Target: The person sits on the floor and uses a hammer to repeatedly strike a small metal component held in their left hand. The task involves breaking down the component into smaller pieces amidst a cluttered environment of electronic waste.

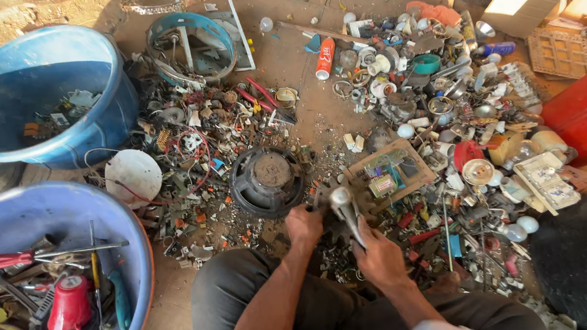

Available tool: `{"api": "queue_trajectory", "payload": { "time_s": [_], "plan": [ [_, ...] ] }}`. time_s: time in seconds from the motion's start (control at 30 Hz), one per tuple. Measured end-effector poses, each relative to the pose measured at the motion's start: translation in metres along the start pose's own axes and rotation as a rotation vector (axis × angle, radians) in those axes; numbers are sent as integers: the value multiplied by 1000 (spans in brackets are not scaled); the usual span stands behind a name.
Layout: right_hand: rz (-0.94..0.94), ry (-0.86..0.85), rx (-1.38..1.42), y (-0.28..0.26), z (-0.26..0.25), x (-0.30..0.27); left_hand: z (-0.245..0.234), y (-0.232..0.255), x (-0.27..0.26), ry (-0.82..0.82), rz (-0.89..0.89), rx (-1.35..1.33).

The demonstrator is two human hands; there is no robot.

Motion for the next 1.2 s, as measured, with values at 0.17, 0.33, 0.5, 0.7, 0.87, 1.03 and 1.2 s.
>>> {"api": "queue_trajectory", "payload": {
  "time_s": [0.17, 0.33, 0.5, 0.7, 0.87, 1.03, 1.2],
  "plan": [
    [67, 171, 225, 8, 2, 3, -5, -1, 5, 8, -36, 76],
    [346, 139, 422, 14, 10, -3, -16, 21, -6, -18, -63, 16],
    [279, 120, 470, 12, 18, -12, -24, 32, -23, -21, -92, 26],
    [539, -19, 474, 19, 27, -15, -16, 48, -30, 9, 295, 106],
    [512, 35, 524, 15, 24, -15, -6, 49, -27, -16, 443, 283],
    [523, 124, 704, 10, 17, -14, -13, 42, -24, 9, 351, 298],
    [388, 162, 585, 0, -5, -16, -20, 27, -13, -26, 79, 312]
  ]
}}
Point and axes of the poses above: each hand's wrist, its own x-axis towards the middle knuckle, its own z-axis out of the palm, y = z × x, the point moved 4 cm from there along x, towards the middle knuckle, and after that the axes turned 9 degrees about -z, right-handed, at the moved point
